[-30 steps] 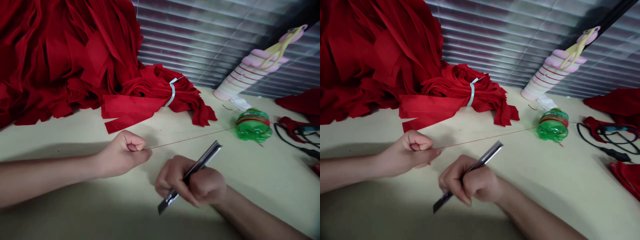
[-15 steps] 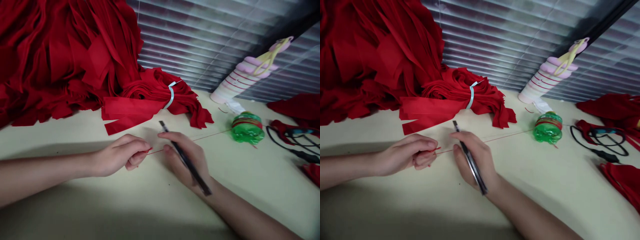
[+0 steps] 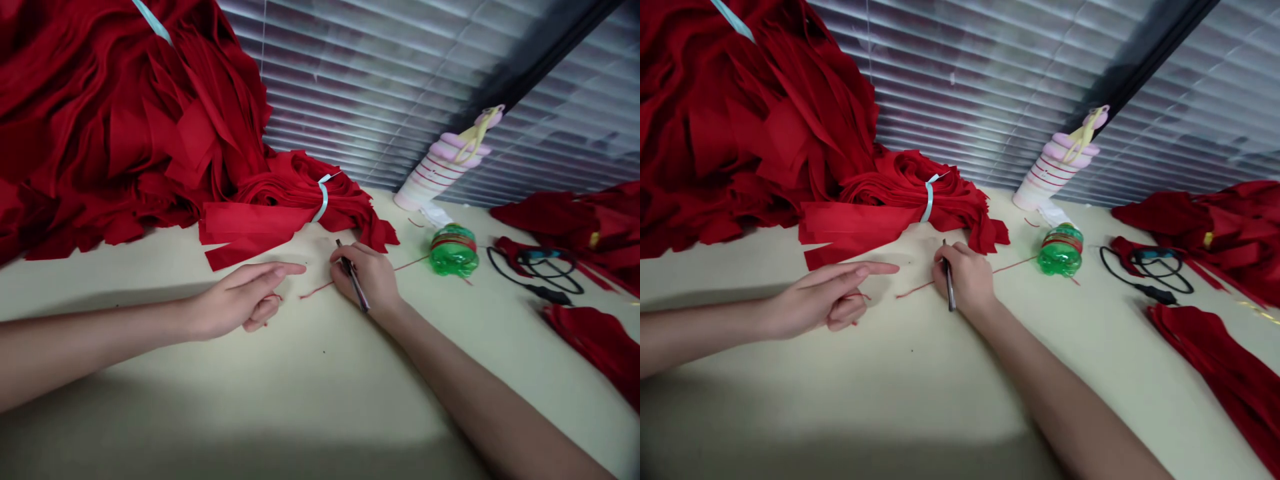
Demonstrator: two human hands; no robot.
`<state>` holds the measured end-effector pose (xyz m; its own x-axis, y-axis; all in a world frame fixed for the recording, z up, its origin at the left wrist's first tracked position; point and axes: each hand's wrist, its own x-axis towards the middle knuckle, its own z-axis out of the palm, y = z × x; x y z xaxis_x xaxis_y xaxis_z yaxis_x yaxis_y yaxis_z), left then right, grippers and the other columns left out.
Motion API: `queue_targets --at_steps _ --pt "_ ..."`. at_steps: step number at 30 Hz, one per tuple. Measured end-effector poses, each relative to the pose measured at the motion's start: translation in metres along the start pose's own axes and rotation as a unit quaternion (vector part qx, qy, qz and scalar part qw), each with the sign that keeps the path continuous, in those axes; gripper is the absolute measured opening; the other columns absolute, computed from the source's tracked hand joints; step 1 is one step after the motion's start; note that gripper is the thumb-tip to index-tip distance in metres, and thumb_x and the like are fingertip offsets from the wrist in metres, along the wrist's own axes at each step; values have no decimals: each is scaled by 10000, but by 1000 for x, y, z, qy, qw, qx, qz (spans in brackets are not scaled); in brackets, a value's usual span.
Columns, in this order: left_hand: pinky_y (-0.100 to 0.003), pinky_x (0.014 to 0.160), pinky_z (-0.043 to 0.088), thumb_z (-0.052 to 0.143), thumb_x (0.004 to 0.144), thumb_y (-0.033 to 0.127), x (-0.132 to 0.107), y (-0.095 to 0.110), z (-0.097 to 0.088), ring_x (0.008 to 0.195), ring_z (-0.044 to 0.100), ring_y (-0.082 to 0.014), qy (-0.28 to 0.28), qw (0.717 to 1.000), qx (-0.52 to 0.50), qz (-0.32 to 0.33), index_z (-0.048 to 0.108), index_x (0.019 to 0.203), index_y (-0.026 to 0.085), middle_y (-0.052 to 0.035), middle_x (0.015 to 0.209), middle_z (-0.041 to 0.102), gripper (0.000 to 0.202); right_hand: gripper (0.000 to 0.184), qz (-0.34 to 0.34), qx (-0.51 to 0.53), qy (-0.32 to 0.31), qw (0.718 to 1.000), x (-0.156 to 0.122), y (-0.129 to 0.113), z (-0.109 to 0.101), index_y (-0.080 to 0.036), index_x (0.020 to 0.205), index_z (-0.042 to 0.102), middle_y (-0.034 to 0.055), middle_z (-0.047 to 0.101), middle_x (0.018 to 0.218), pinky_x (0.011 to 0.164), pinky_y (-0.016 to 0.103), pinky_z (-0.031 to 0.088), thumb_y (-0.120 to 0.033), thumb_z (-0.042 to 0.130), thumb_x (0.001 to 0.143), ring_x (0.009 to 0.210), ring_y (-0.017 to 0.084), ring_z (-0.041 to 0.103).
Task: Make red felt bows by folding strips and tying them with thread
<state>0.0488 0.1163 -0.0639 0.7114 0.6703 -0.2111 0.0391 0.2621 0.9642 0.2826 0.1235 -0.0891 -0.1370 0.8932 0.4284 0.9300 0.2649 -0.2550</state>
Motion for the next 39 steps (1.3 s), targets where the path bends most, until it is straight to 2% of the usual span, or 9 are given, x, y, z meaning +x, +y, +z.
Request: queue_targets --at_steps 5,10,12,14,17,21,26,33,39 --pt "-259 498 176 258 913 501 -1 3 -6 434 164 -90 -61 997 -41 -20 351 1334 176 111 457 178 540 268 -5 -109 -20 994 7 21 -7 -153 908 670 104 596 825 646 320 399 -103 473 734 748 221 528" --pt "-268 519 190 137 896 549 0 5 -10 456 207 -108 -129 989 -76 -6 251 1385 214 81 475 331 604 390 -12 -185 -25 982 7 19 -24 -194 909 701 154 535 1096 791 476 359 -6 490 640 1064 353 435" --pt "-268 518 183 136 884 573 0 5 -11 457 241 -107 -141 987 -75 -3 196 1405 248 65 505 405 617 346 -24 -96 26 995 3 0 -31 -176 909 686 155 502 1165 812 462 377 -28 480 674 1079 329 454" --pt "-266 515 171 152 873 596 1 4 -11 464 282 -105 -144 987 -74 -4 151 1413 293 49 539 463 619 237 -36 83 11 996 -3 -27 -35 -159 934 640 120 573 1049 746 354 442 -116 479 765 916 226 564" --pt "-267 519 177 174 857 627 1 4 -11 499 379 -111 -156 984 -83 -7 113 1411 350 33 588 505 622 205 22 279 -139 950 -17 -69 -33 -159 949 567 67 637 849 550 250 442 -323 515 837 707 162 601" --pt "-271 531 212 170 856 636 4 4 -12 514 440 -106 -195 977 -84 -14 37 1416 362 20 672 549 637 229 22 428 -200 881 -31 -87 -18 -168 900 557 27 636 691 591 256 461 -380 472 877 640 140 600" --pt "-280 583 306 213 864 617 4 9 -13 530 446 -110 -226 972 -54 -46 -28 1414 334 -22 755 653 664 290 106 463 -142 869 -33 -73 -5 -175 713 520 -15 510 553 509 241 413 -428 494 852 520 111 483" --pt "-278 566 344 227 869 613 -3 29 -19 652 523 -151 -191 971 12 -145 347 1338 217 -108 934 658 626 247 141 492 -108 852 -30 -67 -5 -164 740 502 -22 464 594 499 224 357 -382 480 853 530 90 412" --pt "-272 554 324 166 852 649 -4 24 -15 580 521 -134 -210 973 5 -92 17 1415 320 -43 765 673 669 202 -1 473 -181 862 -34 -71 -6 -178 972 577 -3 548 682 532 230 390 -297 522 818 581 106 468"
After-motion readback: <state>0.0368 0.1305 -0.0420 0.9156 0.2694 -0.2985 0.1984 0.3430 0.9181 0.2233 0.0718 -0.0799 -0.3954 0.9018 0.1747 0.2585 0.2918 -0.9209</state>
